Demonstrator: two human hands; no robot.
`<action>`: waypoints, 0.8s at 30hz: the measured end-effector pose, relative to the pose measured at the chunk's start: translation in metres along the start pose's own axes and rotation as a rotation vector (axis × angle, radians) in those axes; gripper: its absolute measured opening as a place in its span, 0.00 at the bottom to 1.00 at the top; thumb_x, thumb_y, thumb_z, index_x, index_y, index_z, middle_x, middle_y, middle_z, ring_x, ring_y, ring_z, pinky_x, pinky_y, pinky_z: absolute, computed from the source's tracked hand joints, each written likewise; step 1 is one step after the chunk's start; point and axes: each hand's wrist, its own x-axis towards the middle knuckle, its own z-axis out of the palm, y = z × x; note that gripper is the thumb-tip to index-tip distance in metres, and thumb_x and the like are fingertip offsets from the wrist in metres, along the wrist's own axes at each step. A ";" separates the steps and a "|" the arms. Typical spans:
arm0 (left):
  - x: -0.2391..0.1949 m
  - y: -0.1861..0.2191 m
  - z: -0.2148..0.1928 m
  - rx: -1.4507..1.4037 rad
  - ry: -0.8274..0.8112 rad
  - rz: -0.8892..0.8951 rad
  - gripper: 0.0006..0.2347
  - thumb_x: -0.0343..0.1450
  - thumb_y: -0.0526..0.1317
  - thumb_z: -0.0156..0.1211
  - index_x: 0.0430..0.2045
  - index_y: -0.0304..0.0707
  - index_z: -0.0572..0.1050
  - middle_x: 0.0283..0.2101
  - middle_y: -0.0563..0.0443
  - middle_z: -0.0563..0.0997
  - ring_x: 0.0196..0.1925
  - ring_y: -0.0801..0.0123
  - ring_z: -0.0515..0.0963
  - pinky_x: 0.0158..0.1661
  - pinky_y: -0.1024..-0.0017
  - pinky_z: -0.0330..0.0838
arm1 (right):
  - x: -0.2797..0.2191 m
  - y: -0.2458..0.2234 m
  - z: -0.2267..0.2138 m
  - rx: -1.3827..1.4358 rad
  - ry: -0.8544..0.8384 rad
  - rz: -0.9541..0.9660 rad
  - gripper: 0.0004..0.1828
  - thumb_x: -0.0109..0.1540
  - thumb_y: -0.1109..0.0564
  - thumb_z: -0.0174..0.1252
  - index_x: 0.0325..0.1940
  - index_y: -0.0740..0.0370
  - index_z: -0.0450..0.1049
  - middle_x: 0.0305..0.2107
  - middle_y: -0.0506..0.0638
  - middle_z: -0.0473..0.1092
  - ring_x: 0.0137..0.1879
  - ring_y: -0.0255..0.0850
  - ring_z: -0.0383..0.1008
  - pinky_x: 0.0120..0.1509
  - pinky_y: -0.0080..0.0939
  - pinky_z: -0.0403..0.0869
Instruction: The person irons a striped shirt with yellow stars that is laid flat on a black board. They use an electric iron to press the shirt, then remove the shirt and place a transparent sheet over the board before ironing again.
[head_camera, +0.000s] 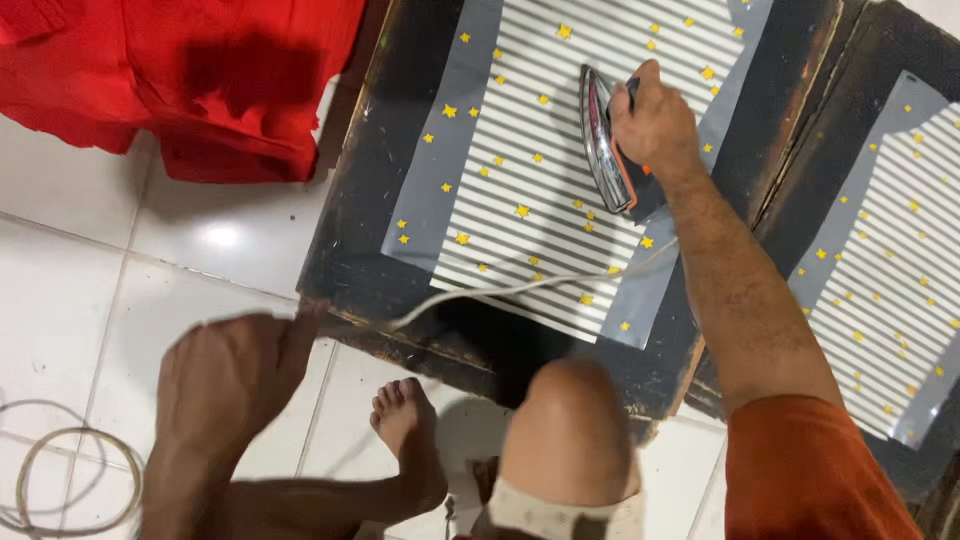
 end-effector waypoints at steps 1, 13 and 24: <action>0.011 -0.002 0.012 -0.006 -0.005 0.009 0.33 0.78 0.64 0.38 0.12 0.40 0.78 0.22 0.39 0.81 0.33 0.36 0.81 0.36 0.49 0.73 | -0.006 -0.003 -0.002 -0.010 -0.004 0.005 0.17 0.74 0.48 0.46 0.52 0.68 0.59 0.21 0.63 0.66 0.24 0.67 0.67 0.23 0.66 0.60; 0.118 0.105 0.008 -0.155 -0.003 0.527 0.15 0.77 0.49 0.49 0.47 0.40 0.76 0.44 0.47 0.82 0.44 0.50 0.82 0.48 0.46 0.72 | 0.063 -0.122 0.012 0.031 -0.187 0.263 0.19 0.72 0.41 0.44 0.54 0.57 0.63 0.33 0.70 0.75 0.39 0.72 0.75 0.43 0.69 0.69; 0.230 0.122 0.042 -0.389 0.286 0.551 0.16 0.67 0.38 0.59 0.47 0.29 0.79 0.39 0.39 0.83 0.45 0.49 0.84 0.43 0.54 0.76 | 0.078 -0.150 0.024 -0.154 -0.230 0.175 0.14 0.71 0.44 0.41 0.50 0.55 0.62 0.25 0.65 0.73 0.37 0.67 0.79 0.41 0.69 0.75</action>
